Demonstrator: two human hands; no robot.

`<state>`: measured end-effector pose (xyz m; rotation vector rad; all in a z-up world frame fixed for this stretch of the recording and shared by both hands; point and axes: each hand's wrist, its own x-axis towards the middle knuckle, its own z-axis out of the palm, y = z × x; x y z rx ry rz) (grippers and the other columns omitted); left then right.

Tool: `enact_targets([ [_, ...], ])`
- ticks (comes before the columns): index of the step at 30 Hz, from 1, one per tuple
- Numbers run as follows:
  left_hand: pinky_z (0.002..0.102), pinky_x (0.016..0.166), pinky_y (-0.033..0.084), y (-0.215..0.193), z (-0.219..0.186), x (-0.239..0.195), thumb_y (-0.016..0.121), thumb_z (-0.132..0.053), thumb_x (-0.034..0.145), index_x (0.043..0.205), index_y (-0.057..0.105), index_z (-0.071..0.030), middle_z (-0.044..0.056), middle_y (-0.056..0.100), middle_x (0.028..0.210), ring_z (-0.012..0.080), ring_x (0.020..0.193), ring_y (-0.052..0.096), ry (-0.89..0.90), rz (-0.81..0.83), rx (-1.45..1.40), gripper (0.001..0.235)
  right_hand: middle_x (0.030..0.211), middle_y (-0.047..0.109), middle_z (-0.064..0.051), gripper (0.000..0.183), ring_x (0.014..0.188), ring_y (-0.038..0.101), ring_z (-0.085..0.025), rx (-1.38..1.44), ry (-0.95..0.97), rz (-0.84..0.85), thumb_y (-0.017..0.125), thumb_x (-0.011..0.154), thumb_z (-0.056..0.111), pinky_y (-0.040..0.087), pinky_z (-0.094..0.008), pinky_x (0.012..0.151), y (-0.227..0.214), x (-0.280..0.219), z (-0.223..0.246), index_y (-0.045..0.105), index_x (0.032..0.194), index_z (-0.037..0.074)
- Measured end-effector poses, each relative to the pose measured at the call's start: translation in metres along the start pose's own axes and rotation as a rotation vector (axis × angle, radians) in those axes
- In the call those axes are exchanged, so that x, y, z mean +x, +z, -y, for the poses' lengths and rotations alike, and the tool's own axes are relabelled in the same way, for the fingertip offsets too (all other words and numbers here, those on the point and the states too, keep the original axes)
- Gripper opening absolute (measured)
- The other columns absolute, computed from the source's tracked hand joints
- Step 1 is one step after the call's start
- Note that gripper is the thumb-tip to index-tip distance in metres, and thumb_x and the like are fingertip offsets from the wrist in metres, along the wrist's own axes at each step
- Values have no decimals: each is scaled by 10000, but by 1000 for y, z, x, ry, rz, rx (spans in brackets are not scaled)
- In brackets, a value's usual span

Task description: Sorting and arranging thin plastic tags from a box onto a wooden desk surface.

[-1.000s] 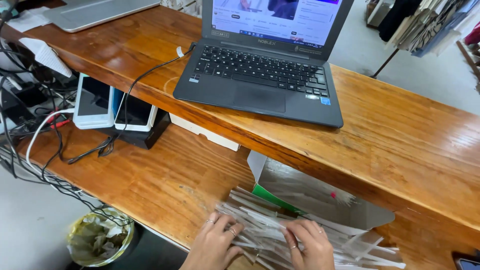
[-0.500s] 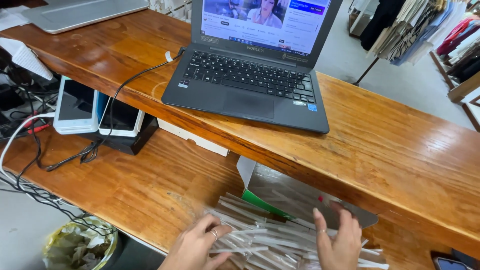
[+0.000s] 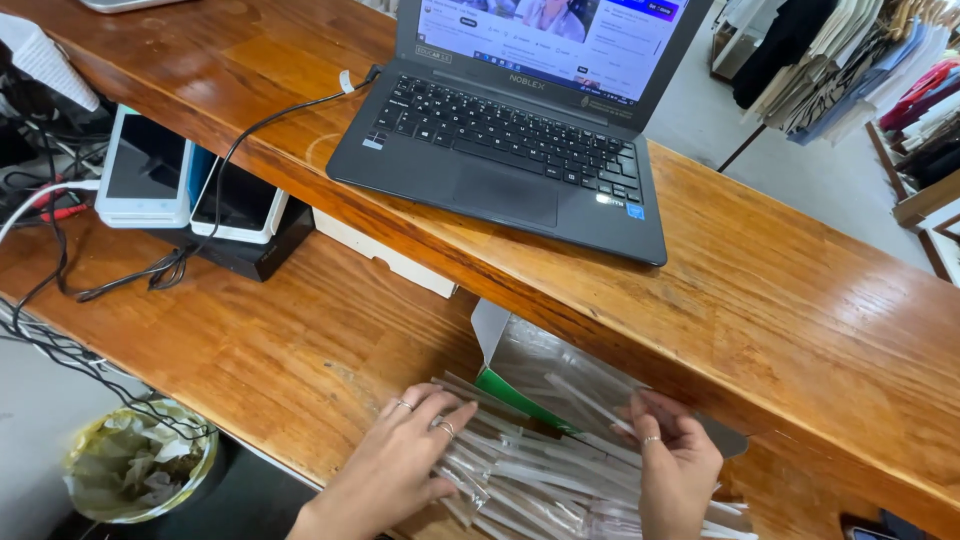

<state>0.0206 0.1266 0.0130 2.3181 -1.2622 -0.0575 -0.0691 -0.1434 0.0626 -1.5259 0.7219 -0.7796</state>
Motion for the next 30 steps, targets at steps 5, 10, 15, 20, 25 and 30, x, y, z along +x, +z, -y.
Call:
enact_targets([
  [5,483,970,444,9,10,3,922,-243,757,1197,727,-81,101,639,1184,316,1162,505,47,35,-16,507,919,771,-176,177,871,752,-232,-209,-24,26,654,978,33,639,-349,821,1,2,-7,723,1123,-43],
  [10,447,914,444,7,12,14,928,-300,755,1223,708,-120,66,626,1111,284,1065,497,20,131,29,547,962,856,-64,268,962,807,-153,-494,2,187,629,926,89,614,-297,889,23,7,-1,791,1136,122],
  [15,413,874,408,6,20,27,929,-353,763,1013,709,-123,54,646,1012,258,1011,496,20,219,35,405,911,756,-80,433,420,603,-223,-928,-203,333,636,939,348,451,-360,572,17,0,-1,668,1337,180],
  [20,412,861,477,-6,18,31,862,-193,824,898,721,-122,31,688,956,240,952,573,37,176,-6,174,1250,698,-34,544,1188,611,-236,-929,-562,565,628,896,574,477,-494,981,-24,-26,-55,684,1289,202],
  [25,399,835,478,-19,20,27,836,-243,852,818,679,-155,-14,708,868,223,955,640,80,36,-51,183,1336,644,21,290,1232,542,-317,-1081,-932,620,729,873,528,355,-572,996,-37,-42,-120,732,1112,364],
  [30,286,712,576,-36,-16,27,811,-274,854,933,830,-179,-24,801,855,145,783,741,22,-107,-520,124,1264,704,27,322,1205,645,-222,-806,-812,543,700,901,486,423,-480,1012,-42,-46,-92,780,1130,274],
])
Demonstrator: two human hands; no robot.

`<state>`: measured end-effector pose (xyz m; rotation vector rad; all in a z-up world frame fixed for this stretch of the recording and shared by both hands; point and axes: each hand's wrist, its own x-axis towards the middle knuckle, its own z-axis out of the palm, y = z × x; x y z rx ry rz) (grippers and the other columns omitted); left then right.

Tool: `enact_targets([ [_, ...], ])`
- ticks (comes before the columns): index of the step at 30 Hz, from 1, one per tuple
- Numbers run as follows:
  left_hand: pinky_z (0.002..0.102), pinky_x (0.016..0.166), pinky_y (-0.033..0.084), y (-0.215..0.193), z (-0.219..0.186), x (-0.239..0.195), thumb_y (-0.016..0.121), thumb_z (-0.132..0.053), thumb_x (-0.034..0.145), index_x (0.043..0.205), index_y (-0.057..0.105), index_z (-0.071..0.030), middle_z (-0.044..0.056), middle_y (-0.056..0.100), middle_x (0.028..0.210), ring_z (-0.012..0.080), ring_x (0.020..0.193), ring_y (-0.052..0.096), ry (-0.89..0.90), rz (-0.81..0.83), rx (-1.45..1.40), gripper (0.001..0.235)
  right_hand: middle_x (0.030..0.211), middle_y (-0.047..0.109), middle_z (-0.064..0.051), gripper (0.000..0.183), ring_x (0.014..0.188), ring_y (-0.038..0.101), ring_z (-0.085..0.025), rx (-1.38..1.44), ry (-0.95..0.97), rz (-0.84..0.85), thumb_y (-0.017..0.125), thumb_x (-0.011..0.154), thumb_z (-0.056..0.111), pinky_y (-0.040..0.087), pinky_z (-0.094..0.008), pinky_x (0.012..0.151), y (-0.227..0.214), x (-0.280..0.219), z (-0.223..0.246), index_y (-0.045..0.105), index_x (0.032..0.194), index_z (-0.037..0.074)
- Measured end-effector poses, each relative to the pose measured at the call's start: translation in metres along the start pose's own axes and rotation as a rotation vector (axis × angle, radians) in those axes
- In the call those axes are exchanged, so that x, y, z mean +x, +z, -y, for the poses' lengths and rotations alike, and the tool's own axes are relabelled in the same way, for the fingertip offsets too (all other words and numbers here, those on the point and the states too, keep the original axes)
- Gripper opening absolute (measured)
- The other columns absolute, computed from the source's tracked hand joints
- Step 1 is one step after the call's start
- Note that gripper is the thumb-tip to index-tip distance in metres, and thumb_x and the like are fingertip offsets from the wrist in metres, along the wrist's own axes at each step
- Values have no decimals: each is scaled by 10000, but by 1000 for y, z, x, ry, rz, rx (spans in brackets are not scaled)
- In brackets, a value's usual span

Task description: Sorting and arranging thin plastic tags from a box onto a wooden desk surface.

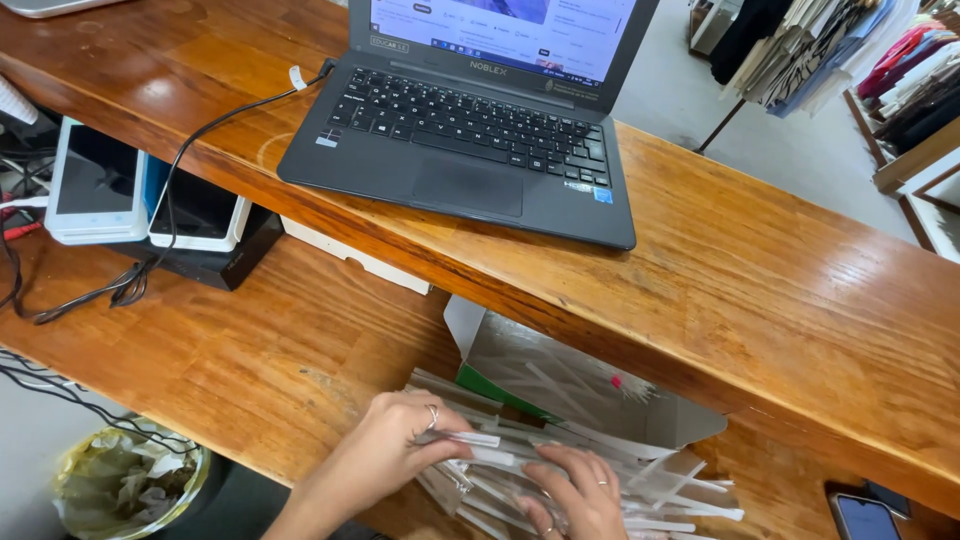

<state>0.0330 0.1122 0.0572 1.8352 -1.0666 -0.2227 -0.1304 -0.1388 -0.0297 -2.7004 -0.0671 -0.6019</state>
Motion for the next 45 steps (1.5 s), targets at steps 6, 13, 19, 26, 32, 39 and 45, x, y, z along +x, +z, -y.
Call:
enact_targets([
  [6,299,734,534,35,-12,11,783,-427,873,1067,761,-158,-6,813,978,155,846,753,16,198,-19,333,926,864,51,376,861,842,-61,336,411,-199,815,770,423,611,-244,765,-39,17,50,808,1106,254],
  [13,258,821,592,46,-26,46,777,-206,887,1041,804,-160,6,839,1011,123,913,796,99,42,-227,163,797,821,-95,147,729,741,-141,650,655,-603,813,799,23,607,-255,696,-39,-2,20,810,945,5],
  [19,320,883,614,103,0,109,611,-57,931,1181,762,-112,64,822,1019,181,960,797,-48,-4,-26,298,1124,783,-18,157,1063,730,-165,-36,607,-513,710,909,205,595,-295,857,-90,-34,-19,797,1025,145],
  [26,379,918,529,150,21,176,596,-236,998,1168,775,-241,2,747,1223,253,1103,693,-281,357,143,247,1473,499,-7,655,1163,475,-355,-413,463,56,734,682,179,429,-539,970,-59,-90,-125,681,1265,474],
  [32,441,1114,426,129,-20,171,540,-151,1026,1317,659,-131,103,619,1388,312,1323,513,-298,600,464,315,1424,603,48,386,1280,520,-273,-381,250,-121,718,776,174,402,-462,925,-57,-76,-114,765,1073,416],
  [39,419,912,577,77,-8,165,522,-218,1081,1181,672,-109,65,709,1053,232,975,699,-292,660,490,211,1095,745,66,314,1009,664,-175,-251,300,-384,747,822,8,525,-317,945,-125,-40,-11,819,1024,238],
  [45,457,1160,381,76,-2,164,540,-270,1052,1224,724,-207,-9,697,1337,231,1275,616,-233,591,432,259,920,740,-20,132,775,639,-187,-157,41,-607,703,892,52,533,-277,760,-104,-6,18,787,977,109],
])
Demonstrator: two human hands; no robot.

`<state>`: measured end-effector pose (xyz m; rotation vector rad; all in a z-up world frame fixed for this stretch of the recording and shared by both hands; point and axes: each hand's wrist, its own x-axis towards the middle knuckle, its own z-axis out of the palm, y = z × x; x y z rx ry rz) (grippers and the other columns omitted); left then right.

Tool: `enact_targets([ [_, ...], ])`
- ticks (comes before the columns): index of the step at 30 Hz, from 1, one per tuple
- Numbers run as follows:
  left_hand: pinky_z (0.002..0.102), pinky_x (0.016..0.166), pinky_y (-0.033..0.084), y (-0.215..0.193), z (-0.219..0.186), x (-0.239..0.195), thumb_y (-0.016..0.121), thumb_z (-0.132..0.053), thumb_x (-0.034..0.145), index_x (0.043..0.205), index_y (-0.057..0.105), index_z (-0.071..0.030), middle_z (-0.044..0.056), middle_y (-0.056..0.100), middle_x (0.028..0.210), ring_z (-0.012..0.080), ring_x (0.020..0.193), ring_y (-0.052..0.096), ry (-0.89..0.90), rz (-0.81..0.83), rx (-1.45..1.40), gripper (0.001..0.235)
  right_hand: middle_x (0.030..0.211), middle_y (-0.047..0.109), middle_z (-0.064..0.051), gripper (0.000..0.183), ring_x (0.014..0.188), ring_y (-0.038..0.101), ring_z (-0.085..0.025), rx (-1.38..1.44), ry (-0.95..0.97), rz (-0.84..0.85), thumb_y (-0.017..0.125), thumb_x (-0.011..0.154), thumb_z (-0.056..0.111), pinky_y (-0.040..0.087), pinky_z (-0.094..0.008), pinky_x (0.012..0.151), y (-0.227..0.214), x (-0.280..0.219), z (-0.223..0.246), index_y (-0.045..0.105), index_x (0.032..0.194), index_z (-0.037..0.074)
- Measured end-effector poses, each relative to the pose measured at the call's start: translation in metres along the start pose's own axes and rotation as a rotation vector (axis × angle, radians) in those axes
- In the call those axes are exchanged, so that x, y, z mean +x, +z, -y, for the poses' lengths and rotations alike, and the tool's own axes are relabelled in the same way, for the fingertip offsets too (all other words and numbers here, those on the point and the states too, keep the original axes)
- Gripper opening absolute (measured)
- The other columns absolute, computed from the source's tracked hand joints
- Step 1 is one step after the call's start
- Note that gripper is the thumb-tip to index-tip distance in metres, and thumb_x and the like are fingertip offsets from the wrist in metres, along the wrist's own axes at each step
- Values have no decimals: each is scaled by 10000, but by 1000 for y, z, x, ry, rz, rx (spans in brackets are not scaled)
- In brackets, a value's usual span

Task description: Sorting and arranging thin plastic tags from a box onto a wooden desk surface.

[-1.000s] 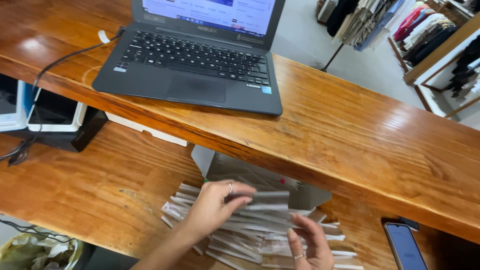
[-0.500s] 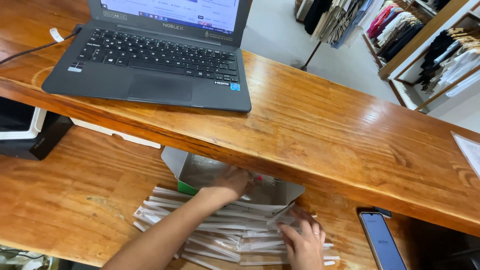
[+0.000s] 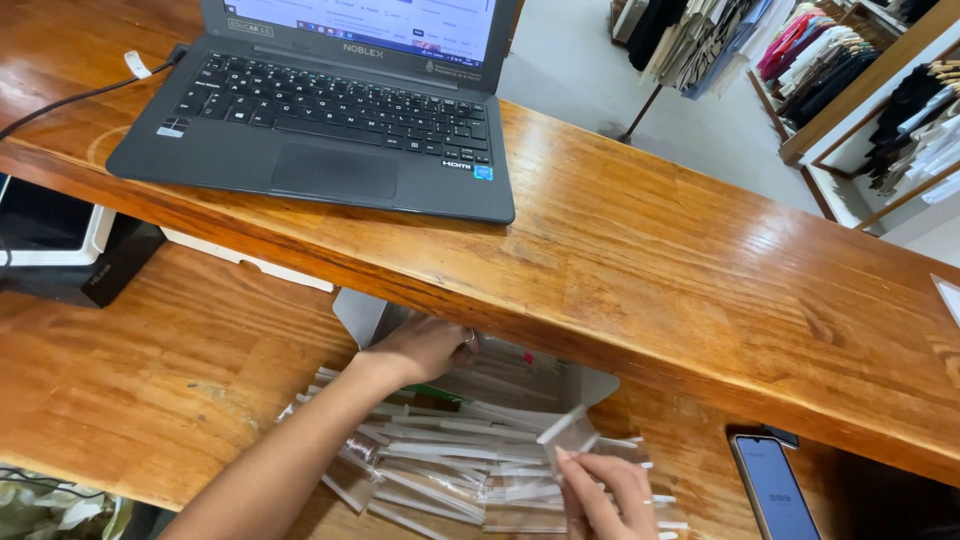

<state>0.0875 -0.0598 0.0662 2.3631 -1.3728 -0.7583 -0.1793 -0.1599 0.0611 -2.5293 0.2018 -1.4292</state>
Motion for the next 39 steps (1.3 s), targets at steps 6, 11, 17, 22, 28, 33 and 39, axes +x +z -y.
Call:
enact_targets([
  [6,373,990,515,-3,9,-23,651,-218,959,1163,768,-187,-5,771,1221,221,1156,697,257,-134,-169,237,933,616,-160,176,794,582,-317,41,-215,223,633,961,21,511,-412,715,53,33,10,731,1106,6],
  [11,499,1112,354,-14,-12,-46,473,-350,1031,1145,695,-93,134,638,1331,319,1280,538,182,41,-8,358,983,617,-109,71,738,602,-396,-213,77,650,628,891,62,513,-511,560,95,26,-23,686,921,88],
  [17,440,784,586,4,-6,-75,470,-60,927,1212,711,-34,182,725,1056,290,836,698,239,-272,-112,374,945,750,-146,202,879,694,-374,-241,340,1130,598,916,245,551,-472,787,113,44,-60,772,985,168],
  [22,381,897,557,52,10,-104,630,-248,945,1114,752,-68,72,690,983,218,983,599,457,-396,-37,274,822,765,-81,355,741,681,-236,-67,403,1287,549,1010,333,467,-368,692,96,69,-39,795,891,106],
  [28,451,730,443,100,27,-94,754,-230,852,967,718,-42,97,632,906,302,904,528,442,-556,350,224,1064,722,-7,312,1015,688,-229,-90,448,831,624,941,449,539,-399,855,45,34,-31,781,1115,242],
  [33,426,745,431,92,24,-94,739,-144,867,763,753,-33,73,705,829,281,880,555,520,-580,372,153,1057,720,-20,240,972,702,-206,127,-11,653,722,904,249,596,-348,813,47,-29,-60,762,1124,161],
  [39,413,753,429,69,19,-108,722,-142,967,793,723,-44,46,716,955,265,923,550,595,-670,206,199,961,625,-7,134,867,569,-282,-136,-58,714,689,878,158,468,-421,722,70,-55,-57,691,1006,197],
])
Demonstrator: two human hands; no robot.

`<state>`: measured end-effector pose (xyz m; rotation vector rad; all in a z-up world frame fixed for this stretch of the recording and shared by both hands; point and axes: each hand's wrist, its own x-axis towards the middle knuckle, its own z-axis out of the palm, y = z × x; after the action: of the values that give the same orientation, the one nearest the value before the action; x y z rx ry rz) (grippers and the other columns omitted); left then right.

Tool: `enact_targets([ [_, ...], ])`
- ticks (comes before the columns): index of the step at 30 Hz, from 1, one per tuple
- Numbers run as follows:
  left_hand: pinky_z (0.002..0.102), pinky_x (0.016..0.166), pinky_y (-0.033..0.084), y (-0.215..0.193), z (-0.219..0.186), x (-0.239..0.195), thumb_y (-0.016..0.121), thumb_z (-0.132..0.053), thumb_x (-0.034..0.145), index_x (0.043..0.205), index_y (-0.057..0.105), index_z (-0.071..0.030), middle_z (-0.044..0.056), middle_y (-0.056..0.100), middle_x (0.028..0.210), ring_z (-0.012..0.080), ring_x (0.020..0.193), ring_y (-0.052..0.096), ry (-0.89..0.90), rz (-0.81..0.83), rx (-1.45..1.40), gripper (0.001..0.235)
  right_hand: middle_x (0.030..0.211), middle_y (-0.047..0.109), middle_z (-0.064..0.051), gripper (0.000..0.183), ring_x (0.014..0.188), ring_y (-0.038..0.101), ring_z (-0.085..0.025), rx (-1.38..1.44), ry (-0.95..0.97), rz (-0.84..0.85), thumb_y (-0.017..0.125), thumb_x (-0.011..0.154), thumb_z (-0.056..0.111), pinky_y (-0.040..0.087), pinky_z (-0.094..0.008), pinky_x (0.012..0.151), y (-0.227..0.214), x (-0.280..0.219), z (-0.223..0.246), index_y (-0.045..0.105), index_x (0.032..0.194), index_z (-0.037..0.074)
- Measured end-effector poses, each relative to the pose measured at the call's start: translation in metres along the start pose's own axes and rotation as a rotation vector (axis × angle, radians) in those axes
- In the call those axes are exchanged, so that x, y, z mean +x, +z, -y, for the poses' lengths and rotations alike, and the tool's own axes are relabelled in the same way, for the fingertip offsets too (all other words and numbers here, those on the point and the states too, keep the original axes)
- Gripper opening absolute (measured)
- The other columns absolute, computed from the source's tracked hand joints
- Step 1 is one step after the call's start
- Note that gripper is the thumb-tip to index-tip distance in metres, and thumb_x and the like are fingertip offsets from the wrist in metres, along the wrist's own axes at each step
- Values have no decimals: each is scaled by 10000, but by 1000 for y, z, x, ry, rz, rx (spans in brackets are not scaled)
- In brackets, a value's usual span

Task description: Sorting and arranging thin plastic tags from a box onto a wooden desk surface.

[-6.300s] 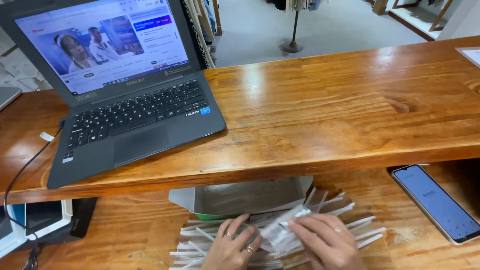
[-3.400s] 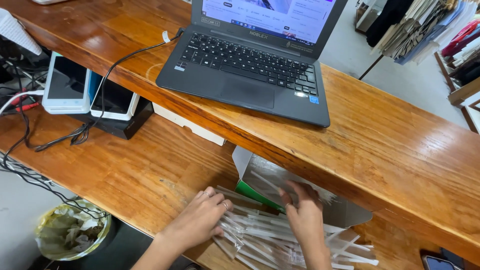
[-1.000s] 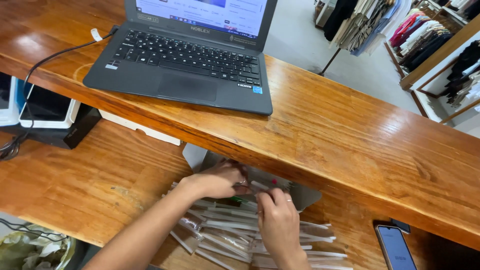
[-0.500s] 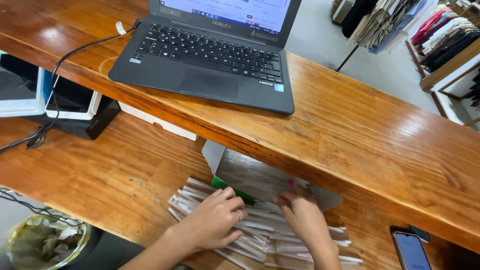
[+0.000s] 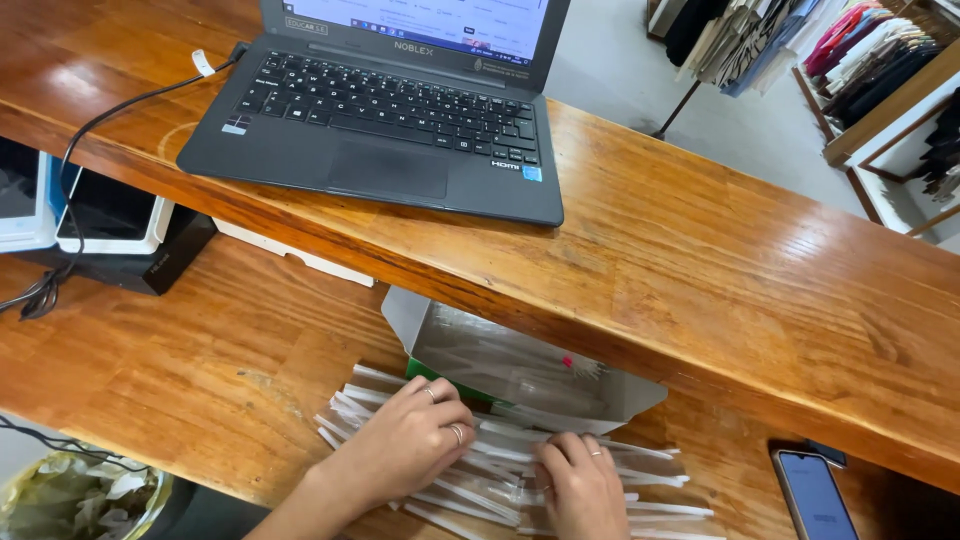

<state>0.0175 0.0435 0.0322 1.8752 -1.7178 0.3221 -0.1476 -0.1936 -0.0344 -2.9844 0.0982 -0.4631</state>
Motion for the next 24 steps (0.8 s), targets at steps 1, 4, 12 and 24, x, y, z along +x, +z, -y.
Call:
enact_targets([
  [1,413,753,429,-1,3,1,722,-142,967,793,723,-44,46,716,955,265,923,550,3,0,1,199,961,625,-7,134,867,569,-282,0,1,-3,689,878,158,468,-421,722,-5,1,-1,691,1006,197],
  [4,410,738,453,-6,9,-1,790,-214,923,863,757,-77,1,724,984,248,938,566,-35,-18,-81,154,896,633,24,71,820,569,-232,73,44,-59,720,913,263,466,-375,713,-22,-3,-5,712,941,197],
  [12,317,848,594,-55,4,-1,814,-189,837,945,815,-137,1,793,965,189,953,729,-214,-350,-427,120,956,740,36,219,837,732,-88,275,292,-404,713,856,91,555,-223,777,-116,-20,50,816,1012,205],
  [24,450,994,345,2,61,49,830,-299,818,820,829,-252,-10,740,1103,297,1216,518,-308,267,65,47,900,707,-17,182,686,679,-119,190,363,-505,791,812,81,547,-260,737,-107,-17,56,794,980,152],
])
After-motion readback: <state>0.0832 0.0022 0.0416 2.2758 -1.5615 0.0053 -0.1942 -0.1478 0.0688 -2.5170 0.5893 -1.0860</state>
